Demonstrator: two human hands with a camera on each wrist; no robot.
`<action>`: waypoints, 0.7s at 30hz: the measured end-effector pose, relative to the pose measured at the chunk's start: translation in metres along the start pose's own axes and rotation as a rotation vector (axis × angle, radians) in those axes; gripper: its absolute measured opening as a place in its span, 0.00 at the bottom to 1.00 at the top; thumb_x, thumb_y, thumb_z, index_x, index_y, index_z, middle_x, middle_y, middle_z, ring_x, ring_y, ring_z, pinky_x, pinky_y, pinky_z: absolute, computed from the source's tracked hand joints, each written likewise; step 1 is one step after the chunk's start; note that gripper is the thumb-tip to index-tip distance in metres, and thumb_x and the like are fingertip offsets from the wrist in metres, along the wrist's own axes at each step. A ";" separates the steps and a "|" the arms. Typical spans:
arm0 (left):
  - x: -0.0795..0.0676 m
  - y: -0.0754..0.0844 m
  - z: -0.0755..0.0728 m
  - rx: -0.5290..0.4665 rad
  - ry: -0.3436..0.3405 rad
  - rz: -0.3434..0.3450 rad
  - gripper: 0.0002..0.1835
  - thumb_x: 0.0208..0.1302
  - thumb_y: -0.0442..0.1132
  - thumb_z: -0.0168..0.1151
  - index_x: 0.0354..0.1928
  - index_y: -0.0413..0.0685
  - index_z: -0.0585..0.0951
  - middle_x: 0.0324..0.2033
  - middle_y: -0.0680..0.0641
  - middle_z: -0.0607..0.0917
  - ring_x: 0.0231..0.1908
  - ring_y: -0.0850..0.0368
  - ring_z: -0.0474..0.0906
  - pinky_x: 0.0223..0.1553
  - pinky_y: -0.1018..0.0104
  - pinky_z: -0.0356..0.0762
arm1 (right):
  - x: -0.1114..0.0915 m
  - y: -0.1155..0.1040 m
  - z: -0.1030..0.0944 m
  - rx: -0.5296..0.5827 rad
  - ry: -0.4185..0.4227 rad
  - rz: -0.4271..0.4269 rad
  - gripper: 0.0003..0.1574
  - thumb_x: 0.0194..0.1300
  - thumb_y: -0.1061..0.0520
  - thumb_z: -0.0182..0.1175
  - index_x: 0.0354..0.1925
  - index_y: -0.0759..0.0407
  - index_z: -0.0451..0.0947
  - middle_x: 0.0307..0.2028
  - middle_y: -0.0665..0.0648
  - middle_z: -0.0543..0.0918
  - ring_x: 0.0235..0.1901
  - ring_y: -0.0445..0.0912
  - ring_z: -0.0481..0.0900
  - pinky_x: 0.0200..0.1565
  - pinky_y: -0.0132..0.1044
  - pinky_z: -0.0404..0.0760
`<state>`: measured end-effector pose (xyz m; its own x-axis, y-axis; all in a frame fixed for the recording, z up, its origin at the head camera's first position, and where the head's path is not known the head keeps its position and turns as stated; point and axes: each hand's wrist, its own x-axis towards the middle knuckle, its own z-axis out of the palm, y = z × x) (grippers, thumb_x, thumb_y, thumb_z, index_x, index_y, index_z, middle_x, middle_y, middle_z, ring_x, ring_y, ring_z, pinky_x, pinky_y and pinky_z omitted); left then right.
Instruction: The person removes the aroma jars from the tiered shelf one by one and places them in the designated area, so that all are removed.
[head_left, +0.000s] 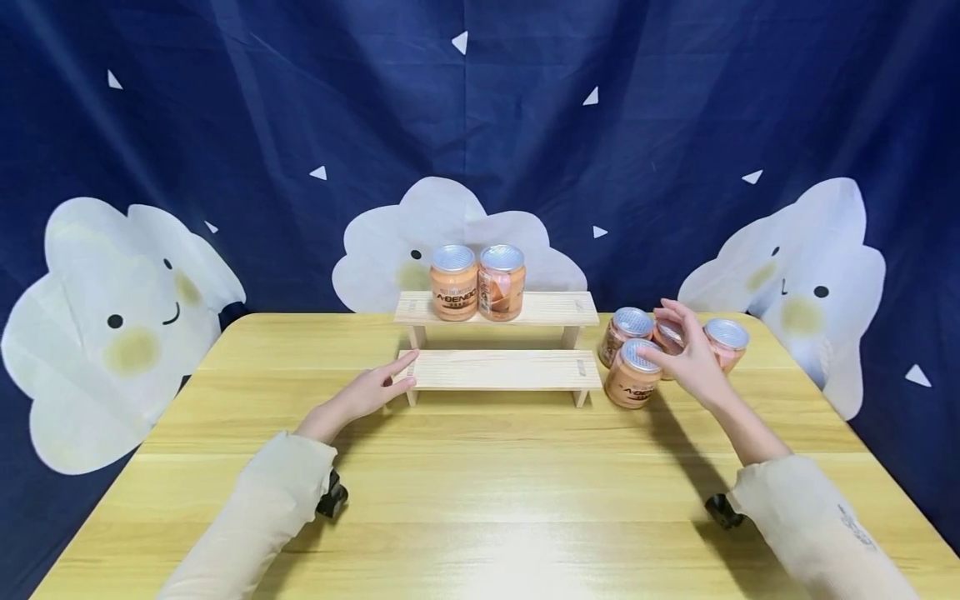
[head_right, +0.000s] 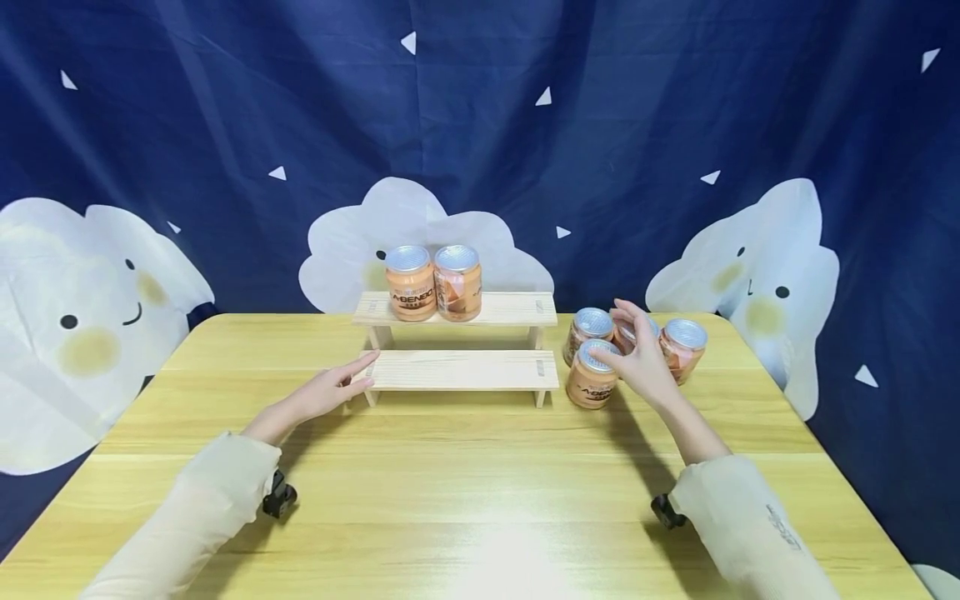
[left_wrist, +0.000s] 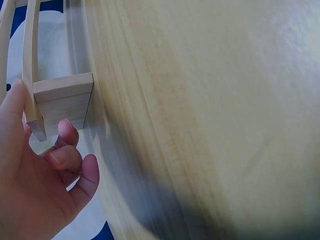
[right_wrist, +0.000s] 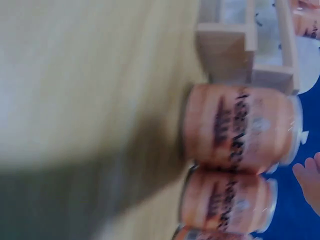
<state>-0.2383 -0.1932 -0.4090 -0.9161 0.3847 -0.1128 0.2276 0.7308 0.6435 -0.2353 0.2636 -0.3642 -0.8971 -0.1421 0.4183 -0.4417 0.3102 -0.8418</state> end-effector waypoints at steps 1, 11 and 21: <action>0.000 0.000 0.000 -0.003 0.003 0.000 0.33 0.67 0.55 0.46 0.71 0.54 0.53 0.63 0.35 0.64 0.22 0.56 0.65 0.42 0.55 0.65 | 0.003 -0.003 0.003 0.009 -0.003 0.005 0.44 0.53 0.75 0.59 0.64 0.70 0.48 0.50 0.40 0.64 0.53 0.34 0.63 0.55 0.24 0.65; 0.002 -0.002 0.002 -0.008 -0.002 -0.002 0.34 0.67 0.57 0.46 0.71 0.56 0.52 0.64 0.38 0.63 0.16 0.59 0.59 0.38 0.59 0.65 | 0.037 -0.013 0.047 0.068 -0.088 0.029 0.46 0.55 0.74 0.58 0.65 0.68 0.46 0.56 0.57 0.62 0.59 0.51 0.60 0.60 0.56 0.55; 0.002 -0.004 0.002 0.004 0.011 0.005 0.34 0.67 0.56 0.46 0.71 0.55 0.53 0.63 0.36 0.65 0.22 0.57 0.65 0.42 0.56 0.66 | 0.069 -0.032 0.104 0.295 -0.075 0.062 0.47 0.54 0.75 0.57 0.66 0.68 0.45 0.60 0.71 0.59 0.61 0.61 0.59 0.60 0.52 0.58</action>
<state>-0.2404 -0.1938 -0.4132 -0.9187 0.3819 -0.1009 0.2336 0.7312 0.6409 -0.2842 0.1460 -0.3437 -0.9161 -0.2035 0.3456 -0.3596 0.0355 -0.9324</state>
